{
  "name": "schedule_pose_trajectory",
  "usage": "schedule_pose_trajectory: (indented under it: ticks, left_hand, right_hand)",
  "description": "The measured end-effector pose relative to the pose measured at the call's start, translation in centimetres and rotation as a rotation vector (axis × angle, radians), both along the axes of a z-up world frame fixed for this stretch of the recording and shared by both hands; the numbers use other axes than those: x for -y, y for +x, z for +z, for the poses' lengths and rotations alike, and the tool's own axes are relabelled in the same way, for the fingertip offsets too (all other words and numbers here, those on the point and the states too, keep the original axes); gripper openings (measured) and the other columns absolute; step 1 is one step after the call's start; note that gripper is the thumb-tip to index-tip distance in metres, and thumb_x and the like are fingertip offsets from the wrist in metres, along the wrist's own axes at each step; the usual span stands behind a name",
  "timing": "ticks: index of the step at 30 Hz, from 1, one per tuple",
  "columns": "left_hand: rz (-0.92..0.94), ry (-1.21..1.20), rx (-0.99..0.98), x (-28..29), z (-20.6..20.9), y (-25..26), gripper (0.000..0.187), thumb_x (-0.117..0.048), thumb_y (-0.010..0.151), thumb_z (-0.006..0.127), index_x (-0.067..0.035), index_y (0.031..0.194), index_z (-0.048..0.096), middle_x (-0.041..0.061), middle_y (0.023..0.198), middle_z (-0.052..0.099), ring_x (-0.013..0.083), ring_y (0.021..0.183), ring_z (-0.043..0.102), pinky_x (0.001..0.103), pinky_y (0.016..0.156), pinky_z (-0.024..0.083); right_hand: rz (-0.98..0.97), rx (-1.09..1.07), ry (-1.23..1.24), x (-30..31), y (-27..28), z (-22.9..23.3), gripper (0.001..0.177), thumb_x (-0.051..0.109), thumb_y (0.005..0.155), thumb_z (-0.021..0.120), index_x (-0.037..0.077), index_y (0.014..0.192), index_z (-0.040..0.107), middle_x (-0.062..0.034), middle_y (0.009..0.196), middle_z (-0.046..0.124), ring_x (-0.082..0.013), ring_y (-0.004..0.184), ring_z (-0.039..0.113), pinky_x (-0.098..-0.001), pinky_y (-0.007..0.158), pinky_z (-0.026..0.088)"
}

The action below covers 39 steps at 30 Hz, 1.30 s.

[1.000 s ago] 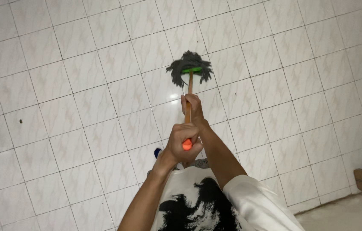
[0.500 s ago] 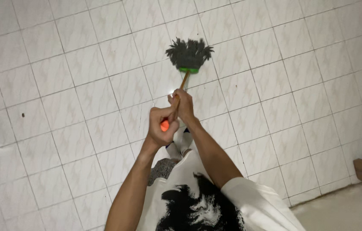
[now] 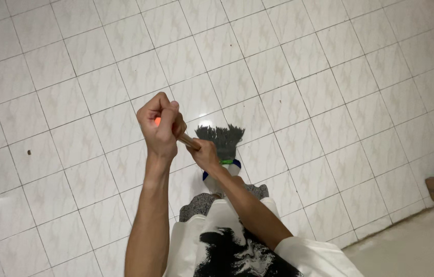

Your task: The person mops a tiled floor using a string mop with a wooden handle. They move the mop back and forth across the floor, cleaning around a shoe rack and a wall corner.

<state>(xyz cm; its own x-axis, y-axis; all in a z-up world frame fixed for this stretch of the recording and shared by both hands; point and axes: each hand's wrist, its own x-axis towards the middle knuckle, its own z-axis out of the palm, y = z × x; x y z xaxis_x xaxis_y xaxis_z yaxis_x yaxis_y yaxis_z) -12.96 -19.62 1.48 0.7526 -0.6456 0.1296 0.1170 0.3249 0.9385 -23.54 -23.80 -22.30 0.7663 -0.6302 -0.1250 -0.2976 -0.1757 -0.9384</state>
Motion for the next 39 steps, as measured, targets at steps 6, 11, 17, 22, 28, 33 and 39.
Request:
schedule_pose_trajectory:
  ticks: [6, 11, 17, 22, 28, 33, 39]
  left_hand:
    - [-0.044, -0.055, 0.023, 0.5, -1.6, 0.6, 0.028, -0.007, 0.099, 0.053, -0.008, 0.073, 0.044, -0.002, 0.055, 0.041, 0.0043, 0.046, 0.031, 0.025, 0.044, 0.026]
    - [0.037, -0.003, 0.124, -0.3, -1.2, -0.7, 0.03, -0.004, 0.096, 0.058, -0.007, 0.07, 0.043, -0.003, 0.058, 0.039, 0.005, 0.051, 0.033, 0.025, 0.048, 0.026]
    - [0.056, -0.076, 0.187, -0.7, -0.4, -1.5, 0.031, 0.002, 0.093, 0.057, -0.006, 0.068, 0.041, -0.002, 0.059, 0.038, 0.0072, 0.056, 0.03, 0.027, 0.054, 0.024]
    - [0.068, -0.067, 0.283, 1.7, -2.1, -3.0, 0.035, 0.007, 0.087, 0.059, -0.005, 0.061, 0.037, 0.001, 0.057, 0.039, 0.0113, 0.055, 0.033, 0.03, 0.057, 0.026]
    - [0.117, 0.037, 0.35, 6.8, -7.9, -5.6, 0.036, 0.011, 0.083, 0.059, -0.003, 0.059, 0.035, 0.006, 0.056, 0.041, 0.0165, 0.053, 0.041, 0.031, 0.055, 0.032]
    - [0.172, 0.125, 0.331, 10.2, -12.2, -7.5, 0.035, 0.011, 0.082, 0.057, -0.002, 0.059, 0.032, 0.007, 0.056, 0.039, 0.0183, 0.053, 0.039, 0.03, 0.055, 0.031]
    - [0.205, 0.125, 0.329, 13.9, -9.5, -8.0, 0.037, 0.008, 0.084, 0.055, -0.002, 0.058, 0.031, 0.005, 0.053, 0.04, 0.0129, 0.048, 0.038, 0.029, 0.05, 0.029]
  right_hand:
    - [-0.001, 0.18, 0.024, 0.7, 1.1, 1.1, 0.022, 0.008, 0.088, 0.079, -0.001, 0.077, 0.063, -0.0134, 0.06, 0.049, -0.0163, 0.057, 0.044, -0.0359, 0.052, 0.041]
    - [0.067, 0.472, -0.282, 2.2, 3.0, 2.3, 0.011, -0.003, 0.083, 0.063, 0.003, 0.074, 0.061, -0.011, 0.06, 0.053, -0.0183, 0.052, 0.049, -0.0318, 0.05, 0.042]
    - [0.105, 0.604, -0.4, 5.4, 4.9, 3.6, 0.028, 0.001, 0.085, 0.065, 0.004, 0.064, 0.046, -0.0104, 0.054, 0.045, -0.0213, 0.044, 0.049, -0.0326, 0.044, 0.039]
    - [0.19, 0.628, -0.392, 10.3, 6.2, 1.3, 0.037, -0.001, 0.091, 0.063, 0.003, 0.061, 0.042, -0.0101, 0.051, 0.041, -0.0233, 0.041, 0.042, -0.0373, 0.043, 0.032]
    - [0.297, 0.388, -0.325, 17.1, 5.8, -2.0, 0.037, 0.001, 0.094, 0.063, 0.001, 0.063, 0.043, -0.0106, 0.058, 0.046, -0.0258, 0.05, 0.046, -0.0393, 0.051, 0.038]
    - [0.408, 0.202, -0.331, 21.9, 4.7, -3.6, 0.034, 0.008, 0.093, 0.069, 0.002, 0.065, 0.051, -0.0125, 0.066, 0.05, -0.0295, 0.066, 0.047, -0.0426, 0.063, 0.042]
    - [0.314, 0.157, -0.314, 23.9, 3.6, -1.9, 0.04, 0.01, 0.088, 0.072, -0.001, 0.059, 0.046, -0.0131, 0.061, 0.051, -0.0289, 0.063, 0.048, -0.0416, 0.061, 0.041]
